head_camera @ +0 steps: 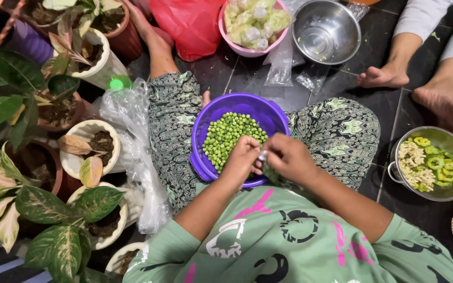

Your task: The person is sitting on the floor, scooping green peas from a large purple bowl and portioning them into small plastic bags.

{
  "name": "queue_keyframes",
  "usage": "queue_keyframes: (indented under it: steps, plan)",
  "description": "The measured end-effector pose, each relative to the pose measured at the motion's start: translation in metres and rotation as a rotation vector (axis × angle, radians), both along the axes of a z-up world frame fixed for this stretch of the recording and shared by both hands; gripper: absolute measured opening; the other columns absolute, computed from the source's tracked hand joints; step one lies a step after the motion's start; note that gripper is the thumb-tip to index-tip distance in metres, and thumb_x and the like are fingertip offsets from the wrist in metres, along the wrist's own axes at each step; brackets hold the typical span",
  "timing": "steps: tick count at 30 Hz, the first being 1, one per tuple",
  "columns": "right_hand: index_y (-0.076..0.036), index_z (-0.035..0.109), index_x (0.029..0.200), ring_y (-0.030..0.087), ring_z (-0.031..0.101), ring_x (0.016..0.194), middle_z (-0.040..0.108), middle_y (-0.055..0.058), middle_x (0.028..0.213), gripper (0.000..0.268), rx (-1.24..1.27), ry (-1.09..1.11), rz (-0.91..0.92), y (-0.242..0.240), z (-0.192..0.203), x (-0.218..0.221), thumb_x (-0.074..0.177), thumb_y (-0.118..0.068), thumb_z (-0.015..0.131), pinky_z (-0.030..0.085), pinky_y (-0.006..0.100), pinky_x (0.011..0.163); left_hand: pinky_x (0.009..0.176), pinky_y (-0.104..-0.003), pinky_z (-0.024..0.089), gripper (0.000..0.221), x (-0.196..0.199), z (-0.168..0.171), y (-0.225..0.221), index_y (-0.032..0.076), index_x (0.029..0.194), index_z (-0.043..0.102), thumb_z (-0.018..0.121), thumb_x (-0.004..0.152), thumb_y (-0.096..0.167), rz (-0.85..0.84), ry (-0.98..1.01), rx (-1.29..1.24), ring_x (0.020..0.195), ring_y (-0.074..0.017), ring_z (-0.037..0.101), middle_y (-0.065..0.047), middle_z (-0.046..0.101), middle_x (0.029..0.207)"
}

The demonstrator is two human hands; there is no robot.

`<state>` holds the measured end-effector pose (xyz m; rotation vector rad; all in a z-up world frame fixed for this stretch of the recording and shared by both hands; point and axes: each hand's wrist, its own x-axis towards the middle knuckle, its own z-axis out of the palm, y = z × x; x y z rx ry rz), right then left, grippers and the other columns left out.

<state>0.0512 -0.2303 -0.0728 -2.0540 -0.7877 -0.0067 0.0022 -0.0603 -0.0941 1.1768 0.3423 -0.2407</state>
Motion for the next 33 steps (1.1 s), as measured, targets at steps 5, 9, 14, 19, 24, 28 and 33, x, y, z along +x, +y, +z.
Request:
queue_keyframes:
  steps: [5,9,14,19,24,28,33]
  plan:
    - [-0.009,0.071,0.093,0.022,0.061,0.065,0.066,0.008,0.07,0.011,0.142,0.201,-0.25,-0.016,0.019,0.059,0.088,0.0,0.067,0.049,0.036,0.068,0.047,-0.029,0.062,0.03,0.003,0.023,0.04,0.005,0.119,0.051,0.065,0.095,0.016,0.06,-0.072,0.094,0.068,-0.0166,0.065,-0.015,0.062,0.102]
    - [-0.004,0.069,0.097,0.025,0.059,0.071,0.062,0.012,0.074,0.005,0.047,-0.021,-0.451,-0.061,-0.016,0.176,0.096,-0.001,0.065,0.045,0.038,0.067,0.05,-0.025,0.058,0.023,-0.006,0.052,0.077,0.003,0.118,0.051,0.057,0.098,0.011,0.187,-0.057,0.097,0.067,-0.0144,0.062,-0.015,0.062,0.099]
    - [-0.016,0.067,0.094,0.016,0.061,0.07,0.068,0.0,0.08,0.009,-0.096,-0.111,-0.657,-0.071,-0.012,0.263,0.091,-0.009,0.062,0.048,0.036,0.065,0.052,-0.025,0.051,0.011,-0.016,0.057,0.086,0.005,0.107,0.055,0.055,0.098,-0.002,0.26,0.05,0.03,0.062,-0.0149,0.058,-0.014,0.066,0.095]
    - [-0.017,0.066,0.118,0.024,0.069,0.081,0.073,0.01,0.102,0.027,-0.243,0.09,-0.647,-0.059,-0.061,0.297,0.093,-0.008,0.068,0.051,0.042,0.063,0.052,-0.025,0.051,0.009,-0.024,0.039,0.084,0.006,0.104,0.057,0.057,0.096,0.002,0.228,0.052,0.031,0.061,-0.0142,0.058,-0.014,0.068,0.095]
    - [-0.026,0.076,0.12,0.041,0.07,0.1,0.073,0.017,0.108,0.035,-0.35,0.585,-0.552,-0.022,-0.135,0.274,0.086,-0.02,0.073,0.06,0.061,0.061,0.051,-0.021,0.058,0.023,-0.023,0.024,0.085,0.001,0.116,0.052,0.059,0.099,0.014,0.255,-0.117,-0.089,0.064,-0.0113,0.063,-0.015,0.064,0.094]
    - [-0.024,0.075,0.121,0.044,0.065,0.108,0.069,0.019,0.118,0.031,-0.265,0.794,-0.511,-0.023,-0.166,0.282,0.09,-0.02,0.073,0.058,0.068,0.068,0.052,-0.02,0.059,0.021,-0.022,0.029,0.079,0.002,0.115,0.053,0.059,0.099,0.014,0.248,-0.112,-0.082,0.065,-0.0104,0.063,-0.014,0.065,0.095]
    - [-0.011,0.071,0.126,0.035,0.062,0.124,0.067,0.019,0.124,0.037,-0.135,0.896,-0.474,-0.012,-0.129,0.256,0.09,-0.017,0.073,0.061,0.065,0.075,0.056,-0.021,0.059,0.022,-0.022,0.02,0.072,0.002,0.114,0.054,0.061,0.099,0.017,0.197,-0.123,-0.054,0.069,-0.0126,0.065,-0.014,0.065,0.095]
